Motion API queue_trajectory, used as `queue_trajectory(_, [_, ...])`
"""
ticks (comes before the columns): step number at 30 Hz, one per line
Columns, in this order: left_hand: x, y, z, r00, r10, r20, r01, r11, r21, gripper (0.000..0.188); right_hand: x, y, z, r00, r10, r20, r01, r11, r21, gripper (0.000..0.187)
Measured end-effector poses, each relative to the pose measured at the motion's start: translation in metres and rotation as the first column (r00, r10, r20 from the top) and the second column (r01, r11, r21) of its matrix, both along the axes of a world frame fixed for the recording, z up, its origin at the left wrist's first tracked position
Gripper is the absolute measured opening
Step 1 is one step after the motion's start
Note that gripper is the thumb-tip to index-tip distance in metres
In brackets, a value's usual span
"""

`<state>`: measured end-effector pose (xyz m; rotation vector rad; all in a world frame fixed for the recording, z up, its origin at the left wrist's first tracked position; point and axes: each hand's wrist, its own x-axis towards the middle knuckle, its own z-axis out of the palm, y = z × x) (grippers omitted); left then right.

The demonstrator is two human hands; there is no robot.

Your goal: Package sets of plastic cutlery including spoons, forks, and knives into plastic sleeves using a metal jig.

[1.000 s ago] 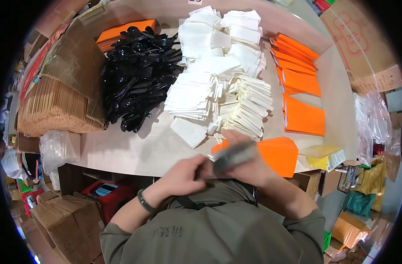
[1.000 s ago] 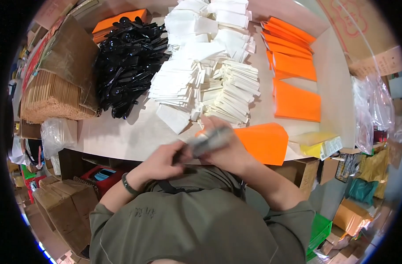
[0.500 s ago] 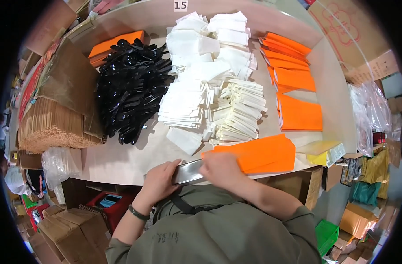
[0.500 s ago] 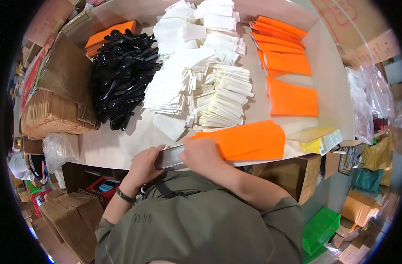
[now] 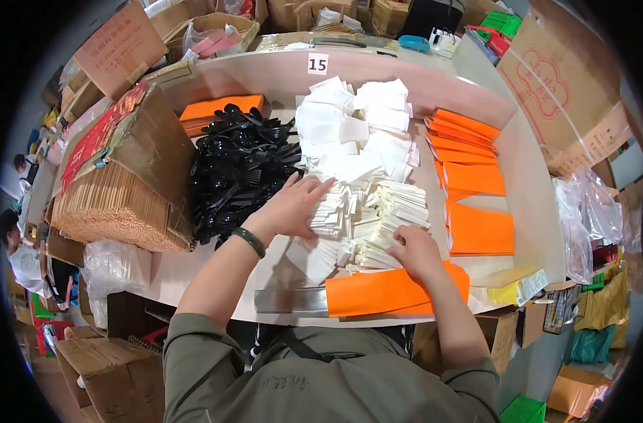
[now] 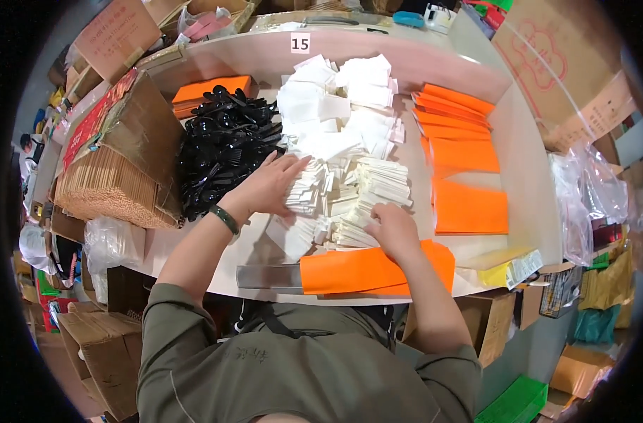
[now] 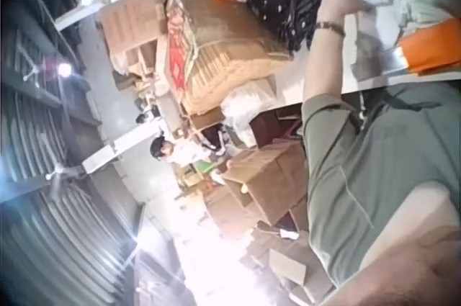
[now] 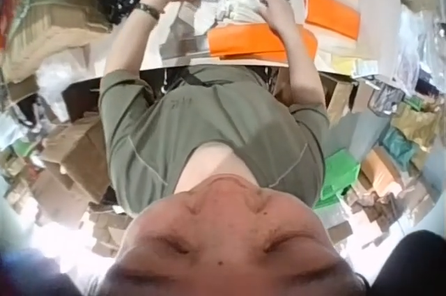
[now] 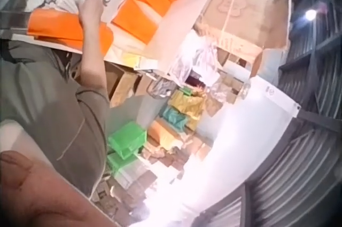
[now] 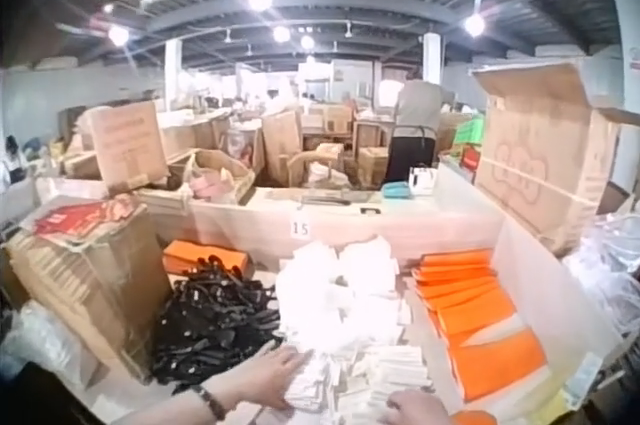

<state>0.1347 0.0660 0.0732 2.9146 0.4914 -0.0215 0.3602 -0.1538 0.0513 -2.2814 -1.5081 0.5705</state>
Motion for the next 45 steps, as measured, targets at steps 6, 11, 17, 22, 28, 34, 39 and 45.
queue_trajectory(6, [-0.020,-0.028,0.004,0.954,0.090,0.287,-0.116,0.990,0.075,0.080,0.009,-0.015,-0.004,0.998,-0.060,0.025,0.055,0.987,0.153,0.022])
queue_trajectory(11, [-0.055,-0.070,-0.032,0.965,0.070,0.254,-0.117,0.978,0.175,0.092,0.007,-0.019,-0.020,0.992,-0.074,0.100,0.036,0.941,0.338,0.018])
queue_trajectory(17, [-0.038,-0.057,-0.039,0.999,-0.023,0.040,0.012,0.968,0.249,0.092,-0.019,0.004,0.014,0.976,-0.038,0.213,-0.041,0.935,0.352,0.018])
queue_trajectory(22, [-0.038,-0.056,-0.039,0.978,0.050,0.202,-0.045,0.998,-0.032,0.087,-0.036,0.020,0.008,0.984,0.097,0.149,-0.136,0.949,0.286,0.017])
queue_trajectory(28, [-0.068,-0.052,-0.019,0.898,0.061,0.436,-0.124,0.985,0.119,0.069,-0.041,0.067,0.031,0.945,0.305,0.118,-0.325,0.920,0.221,0.021])
queue_trajectory(34, [-0.134,0.003,-0.012,0.561,0.571,0.599,-0.748,0.659,0.072,0.032,-0.059,0.141,0.020,0.807,0.561,0.183,-0.589,0.787,0.186,0.019])
queue_trajectory(39, [-0.150,0.017,-0.024,0.607,0.629,0.487,-0.707,0.706,-0.031,0.018,-0.061,0.153,0.012,0.760,0.618,0.202,-0.619,0.783,-0.064,0.019])
queue_trajectory(45, [-0.148,0.017,-0.014,0.494,0.564,0.661,-0.693,0.715,-0.092,0.011,-0.121,0.090,0.054,0.686,0.727,-0.043,-0.726,0.687,0.028,0.013])
